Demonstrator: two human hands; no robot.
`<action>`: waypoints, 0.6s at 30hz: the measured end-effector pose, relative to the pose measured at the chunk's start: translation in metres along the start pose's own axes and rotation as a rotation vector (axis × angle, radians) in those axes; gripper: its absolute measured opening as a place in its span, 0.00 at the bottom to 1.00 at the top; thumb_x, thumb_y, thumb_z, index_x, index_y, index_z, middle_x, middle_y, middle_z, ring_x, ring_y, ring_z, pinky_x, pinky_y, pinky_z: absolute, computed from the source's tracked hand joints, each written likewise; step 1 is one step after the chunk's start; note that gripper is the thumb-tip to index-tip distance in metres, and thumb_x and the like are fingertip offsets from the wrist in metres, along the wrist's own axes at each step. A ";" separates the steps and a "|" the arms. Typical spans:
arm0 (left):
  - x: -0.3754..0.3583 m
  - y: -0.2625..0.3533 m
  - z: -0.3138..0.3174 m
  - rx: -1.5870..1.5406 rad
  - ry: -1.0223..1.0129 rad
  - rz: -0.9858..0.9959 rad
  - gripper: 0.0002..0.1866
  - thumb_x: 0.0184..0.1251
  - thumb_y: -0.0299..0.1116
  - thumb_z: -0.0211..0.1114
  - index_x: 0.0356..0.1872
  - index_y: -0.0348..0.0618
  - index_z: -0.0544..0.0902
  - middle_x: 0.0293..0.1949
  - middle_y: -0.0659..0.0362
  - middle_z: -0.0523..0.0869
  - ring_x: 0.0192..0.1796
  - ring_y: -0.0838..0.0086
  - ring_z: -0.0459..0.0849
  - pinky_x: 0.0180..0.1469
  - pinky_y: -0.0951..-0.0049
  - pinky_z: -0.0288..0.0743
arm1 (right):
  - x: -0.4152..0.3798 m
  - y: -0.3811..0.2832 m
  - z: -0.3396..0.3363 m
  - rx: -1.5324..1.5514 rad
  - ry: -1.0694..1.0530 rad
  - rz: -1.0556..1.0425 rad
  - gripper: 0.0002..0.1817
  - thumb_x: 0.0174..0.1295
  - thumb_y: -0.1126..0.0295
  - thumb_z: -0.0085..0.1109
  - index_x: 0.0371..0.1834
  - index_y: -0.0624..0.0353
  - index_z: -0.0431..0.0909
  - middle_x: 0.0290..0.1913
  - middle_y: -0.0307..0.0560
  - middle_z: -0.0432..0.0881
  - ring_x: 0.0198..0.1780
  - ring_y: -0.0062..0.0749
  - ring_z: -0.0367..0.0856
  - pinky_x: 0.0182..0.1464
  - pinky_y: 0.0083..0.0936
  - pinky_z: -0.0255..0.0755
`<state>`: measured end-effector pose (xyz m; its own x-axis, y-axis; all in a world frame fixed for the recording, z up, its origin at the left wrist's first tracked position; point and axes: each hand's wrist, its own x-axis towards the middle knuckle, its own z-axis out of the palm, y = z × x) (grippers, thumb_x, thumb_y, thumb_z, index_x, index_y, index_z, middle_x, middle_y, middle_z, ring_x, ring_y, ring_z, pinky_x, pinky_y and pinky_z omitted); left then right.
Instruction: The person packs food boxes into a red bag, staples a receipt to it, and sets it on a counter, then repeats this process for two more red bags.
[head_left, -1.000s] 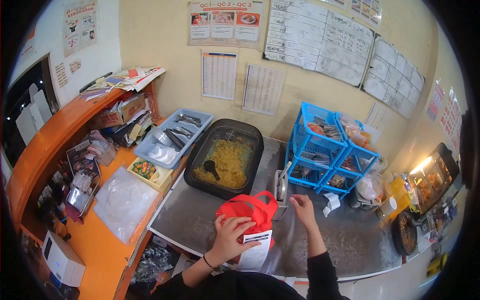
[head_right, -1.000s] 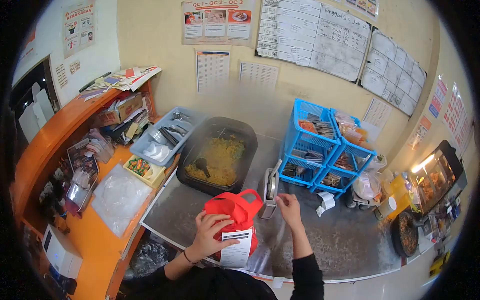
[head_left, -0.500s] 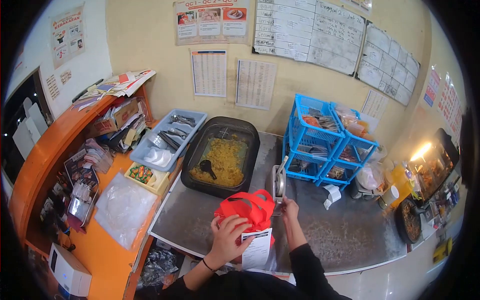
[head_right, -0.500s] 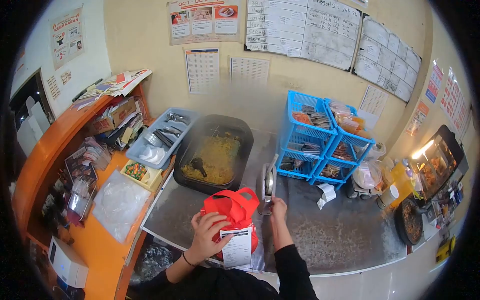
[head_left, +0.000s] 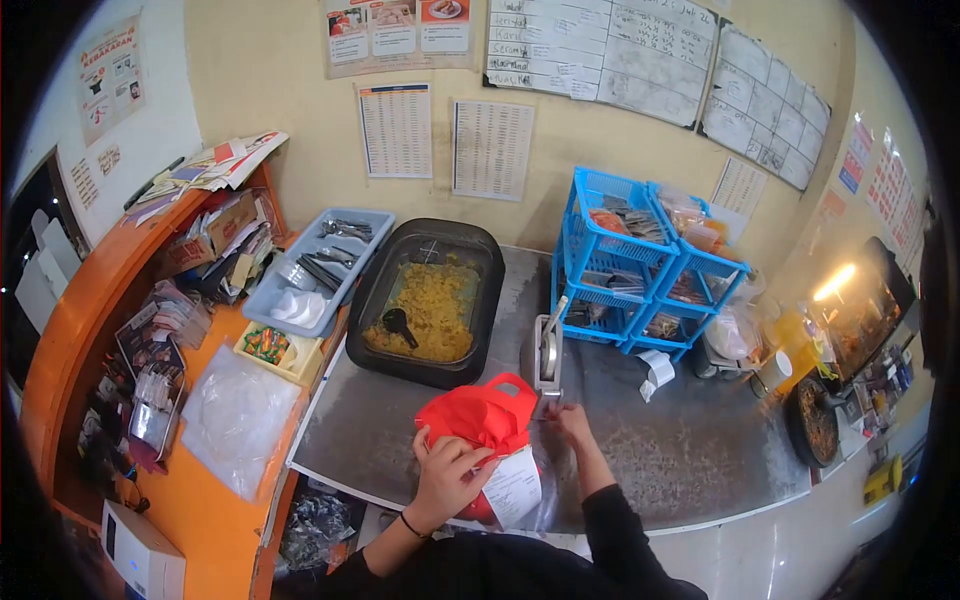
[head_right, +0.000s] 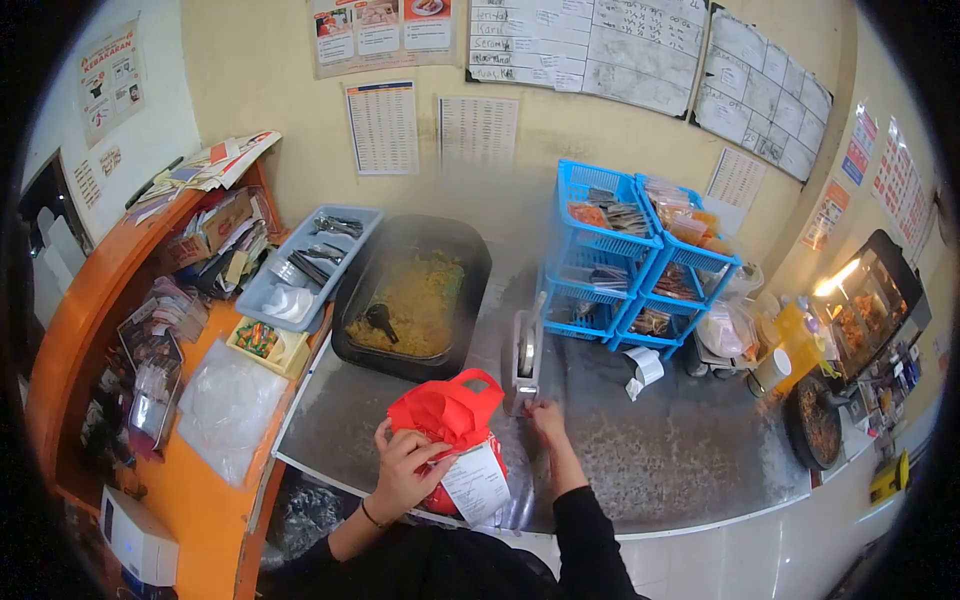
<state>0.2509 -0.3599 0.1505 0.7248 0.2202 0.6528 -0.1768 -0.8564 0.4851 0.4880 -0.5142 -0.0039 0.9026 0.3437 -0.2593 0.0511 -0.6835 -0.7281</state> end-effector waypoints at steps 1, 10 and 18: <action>0.003 0.002 0.000 -0.002 0.001 0.004 0.08 0.42 0.35 0.70 0.26 0.49 0.82 0.24 0.67 0.74 0.35 0.77 0.74 0.57 0.58 0.48 | 0.004 0.007 -0.005 -0.485 0.004 -0.097 0.11 0.54 0.69 0.54 0.31 0.68 0.72 0.28 0.55 0.77 0.31 0.45 0.75 0.37 0.29 0.71; 0.010 0.005 0.000 -0.030 0.004 0.002 0.04 0.46 0.31 0.66 0.25 0.47 0.82 0.25 0.66 0.78 0.35 0.76 0.75 0.56 0.59 0.49 | -0.142 -0.190 -0.131 -0.440 -0.438 -1.035 0.13 0.50 0.74 0.48 0.41 0.58 0.70 0.35 0.52 0.69 0.39 0.50 0.71 0.40 0.38 0.65; 0.012 -0.005 -0.003 -0.076 -0.109 -0.003 0.06 0.48 0.35 0.64 0.24 0.45 0.80 0.24 0.65 0.78 0.35 0.76 0.75 0.52 0.61 0.52 | -0.155 -0.226 -0.091 -0.912 -0.571 -1.272 0.19 0.42 0.74 0.52 0.43 0.55 0.71 0.35 0.51 0.69 0.39 0.45 0.72 0.39 0.35 0.65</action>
<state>0.2584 -0.3511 0.1576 0.7928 0.1669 0.5862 -0.2218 -0.8168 0.5326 0.3753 -0.4716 0.2585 -0.1593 0.9736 -0.1637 0.9836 0.1424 -0.1104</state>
